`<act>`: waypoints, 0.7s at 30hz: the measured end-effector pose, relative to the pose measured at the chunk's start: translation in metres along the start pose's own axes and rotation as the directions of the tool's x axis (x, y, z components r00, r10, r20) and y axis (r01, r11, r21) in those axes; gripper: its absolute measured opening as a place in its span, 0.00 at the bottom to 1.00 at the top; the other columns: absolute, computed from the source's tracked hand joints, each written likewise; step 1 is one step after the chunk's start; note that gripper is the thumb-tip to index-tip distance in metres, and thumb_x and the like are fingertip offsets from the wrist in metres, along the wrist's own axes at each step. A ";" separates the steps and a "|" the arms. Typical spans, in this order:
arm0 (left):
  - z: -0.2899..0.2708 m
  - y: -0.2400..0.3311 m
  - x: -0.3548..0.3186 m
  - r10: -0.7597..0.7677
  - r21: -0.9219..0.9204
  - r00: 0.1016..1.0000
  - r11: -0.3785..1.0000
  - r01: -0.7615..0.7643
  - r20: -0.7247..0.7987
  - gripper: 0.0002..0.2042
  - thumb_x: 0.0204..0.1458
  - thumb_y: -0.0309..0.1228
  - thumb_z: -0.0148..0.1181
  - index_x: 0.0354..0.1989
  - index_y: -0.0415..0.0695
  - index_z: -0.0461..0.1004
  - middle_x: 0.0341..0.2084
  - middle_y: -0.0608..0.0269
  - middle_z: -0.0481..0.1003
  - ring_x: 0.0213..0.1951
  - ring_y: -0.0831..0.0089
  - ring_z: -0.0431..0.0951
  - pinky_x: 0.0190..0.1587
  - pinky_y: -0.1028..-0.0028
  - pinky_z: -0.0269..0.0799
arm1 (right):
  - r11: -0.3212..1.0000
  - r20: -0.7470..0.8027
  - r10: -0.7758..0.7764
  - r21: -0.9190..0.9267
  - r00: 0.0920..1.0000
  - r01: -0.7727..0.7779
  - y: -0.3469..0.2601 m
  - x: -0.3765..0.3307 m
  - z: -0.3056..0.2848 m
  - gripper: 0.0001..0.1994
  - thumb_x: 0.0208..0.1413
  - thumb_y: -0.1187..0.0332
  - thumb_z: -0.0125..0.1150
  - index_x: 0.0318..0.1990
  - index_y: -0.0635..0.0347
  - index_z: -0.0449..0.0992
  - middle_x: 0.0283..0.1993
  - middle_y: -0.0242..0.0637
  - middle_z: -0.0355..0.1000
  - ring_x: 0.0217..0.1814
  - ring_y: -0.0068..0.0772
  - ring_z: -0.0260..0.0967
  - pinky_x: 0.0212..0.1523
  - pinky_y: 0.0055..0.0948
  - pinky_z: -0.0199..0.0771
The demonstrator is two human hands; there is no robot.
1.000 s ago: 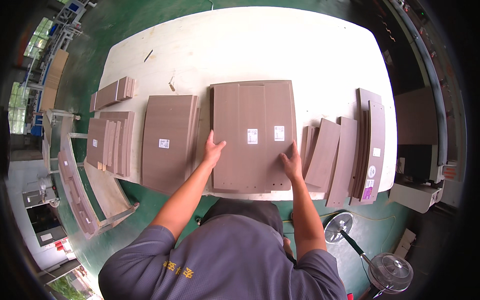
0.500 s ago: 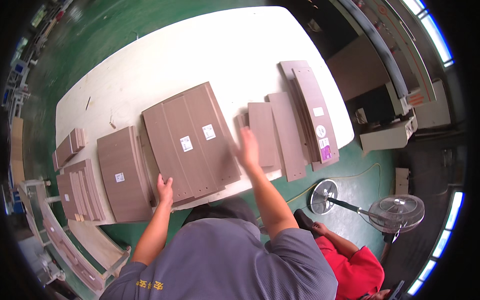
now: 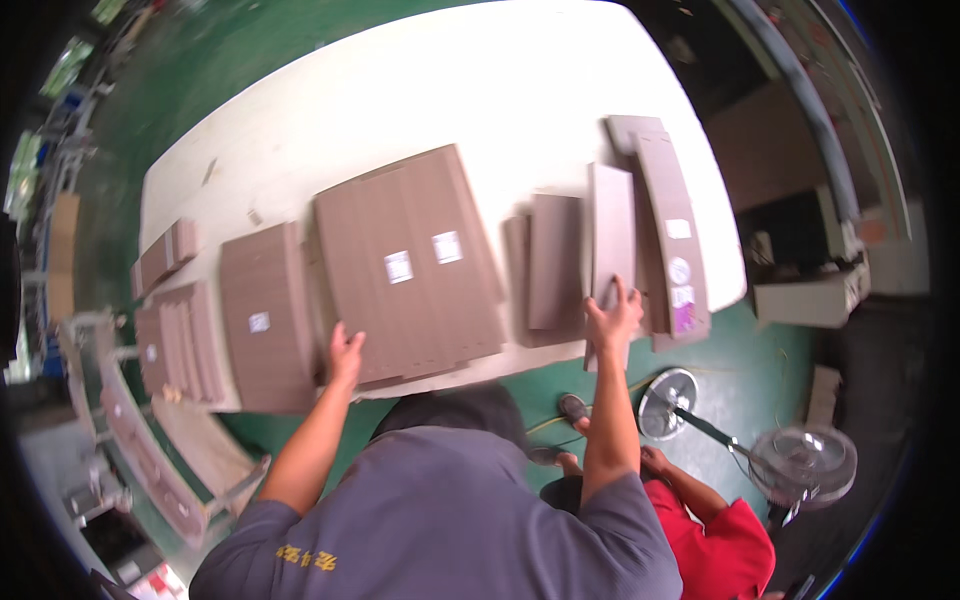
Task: The person sorts wooden boards on a table, uses a machine to wrap a board with plastic strapping, and places it on a large stack on the floor before returning to sort more pieces.
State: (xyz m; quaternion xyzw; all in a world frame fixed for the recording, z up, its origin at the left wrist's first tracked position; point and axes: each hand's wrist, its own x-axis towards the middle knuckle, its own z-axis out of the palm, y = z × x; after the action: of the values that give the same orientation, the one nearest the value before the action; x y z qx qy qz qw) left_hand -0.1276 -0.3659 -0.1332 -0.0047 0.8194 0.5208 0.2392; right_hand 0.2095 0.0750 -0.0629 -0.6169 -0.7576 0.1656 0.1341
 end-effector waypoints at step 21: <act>-0.376 -0.137 -0.184 -0.057 -0.343 0.960 0.927 0.153 0.275 0.29 0.63 0.30 0.62 0.71 0.36 0.62 0.69 0.47 0.66 0.70 0.59 0.65 0.71 0.63 0.60 | 0.948 0.147 -0.288 -0.096 0.946 0.303 -0.372 -0.349 0.154 0.43 0.47 0.44 0.74 0.73 0.32 0.64 0.78 0.56 0.47 0.79 0.58 0.46 0.72 0.53 0.52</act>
State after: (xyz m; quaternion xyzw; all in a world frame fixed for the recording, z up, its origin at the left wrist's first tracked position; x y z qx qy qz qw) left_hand -0.0752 -0.7951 -0.0479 -0.0244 0.6700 0.6447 0.3673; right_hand -0.1137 -0.3481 -0.0481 -0.4908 -0.8572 0.1390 0.0708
